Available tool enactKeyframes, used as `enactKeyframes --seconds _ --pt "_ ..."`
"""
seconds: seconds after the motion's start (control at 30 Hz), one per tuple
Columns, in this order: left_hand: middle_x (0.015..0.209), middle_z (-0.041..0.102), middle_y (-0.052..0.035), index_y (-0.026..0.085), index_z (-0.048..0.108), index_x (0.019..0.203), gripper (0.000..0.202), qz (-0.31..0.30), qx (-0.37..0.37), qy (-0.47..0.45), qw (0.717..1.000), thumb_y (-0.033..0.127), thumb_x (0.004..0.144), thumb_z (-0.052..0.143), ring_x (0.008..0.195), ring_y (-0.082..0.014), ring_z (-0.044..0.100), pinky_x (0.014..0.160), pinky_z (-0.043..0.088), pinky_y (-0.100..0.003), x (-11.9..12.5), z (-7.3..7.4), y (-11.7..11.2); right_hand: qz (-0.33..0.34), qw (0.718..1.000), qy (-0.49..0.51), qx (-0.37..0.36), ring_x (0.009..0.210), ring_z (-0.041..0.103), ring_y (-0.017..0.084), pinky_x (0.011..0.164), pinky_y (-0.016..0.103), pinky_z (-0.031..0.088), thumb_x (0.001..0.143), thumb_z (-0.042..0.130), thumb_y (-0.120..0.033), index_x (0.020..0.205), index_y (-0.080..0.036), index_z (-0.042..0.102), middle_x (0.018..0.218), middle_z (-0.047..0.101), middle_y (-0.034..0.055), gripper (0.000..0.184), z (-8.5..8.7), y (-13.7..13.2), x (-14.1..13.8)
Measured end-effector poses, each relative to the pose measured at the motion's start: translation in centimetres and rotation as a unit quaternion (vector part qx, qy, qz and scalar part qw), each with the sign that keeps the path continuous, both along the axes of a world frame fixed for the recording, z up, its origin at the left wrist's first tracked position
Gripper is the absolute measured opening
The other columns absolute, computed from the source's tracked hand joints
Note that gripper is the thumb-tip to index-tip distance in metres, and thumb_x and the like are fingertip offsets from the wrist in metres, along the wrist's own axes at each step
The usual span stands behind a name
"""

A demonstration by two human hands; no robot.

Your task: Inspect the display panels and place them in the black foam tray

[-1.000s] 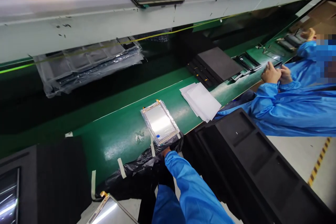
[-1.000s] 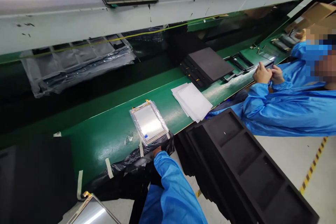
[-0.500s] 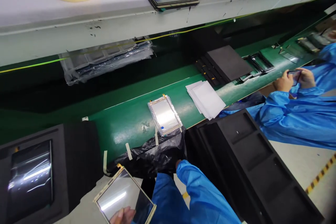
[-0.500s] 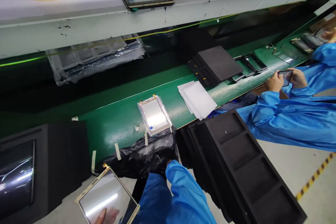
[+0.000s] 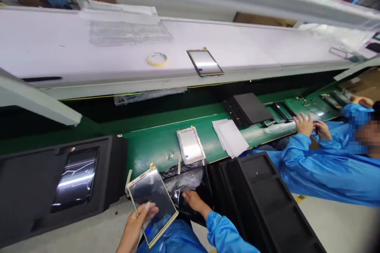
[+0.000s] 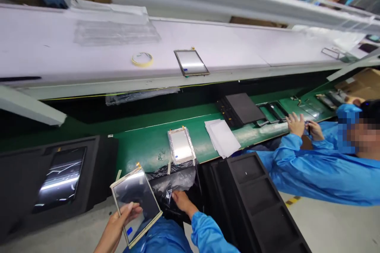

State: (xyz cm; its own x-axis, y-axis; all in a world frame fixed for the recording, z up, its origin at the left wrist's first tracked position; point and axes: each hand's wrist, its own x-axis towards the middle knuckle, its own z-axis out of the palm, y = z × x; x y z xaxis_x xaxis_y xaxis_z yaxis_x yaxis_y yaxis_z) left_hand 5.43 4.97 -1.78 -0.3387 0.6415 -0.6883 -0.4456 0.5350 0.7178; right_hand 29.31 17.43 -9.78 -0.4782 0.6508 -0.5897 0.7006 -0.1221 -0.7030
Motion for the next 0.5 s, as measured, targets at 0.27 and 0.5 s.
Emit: enactKeyframes --seconds 0.27,0.5 --pt "0.087 0.08 -0.0106 0.02 0.08 0.094 0.059 -0.088 0.164 0.009 0.982 0.074 0.073 0.067 0.092 -0.0329 0.072 0.088 0.056 -0.042 4.0 4.1 5.4 -0.159 0.935 0.317 0.025 0.071 0.068 0.025 0.069 0.041 0.055 0.084 0.058 -0.069 0.126 -0.031 0.055 0.078 0.069 0.0028 0.057 10.4 0.1 -2.7" --pt "0.089 0.077 -0.0106 0.031 0.077 0.096 0.068 -0.052 0.18 -0.046 0.981 0.082 0.052 0.073 0.088 -0.0351 0.072 0.083 0.054 -0.044 6.4 5.3 7.4 -0.282 0.851 0.347 0.274 0.059 0.063 0.016 0.049 0.025 0.047 0.081 0.066 -0.053 0.14 -0.017 0.044 0.075 0.065 -0.0003 0.073 24.8 16.2 3.2"
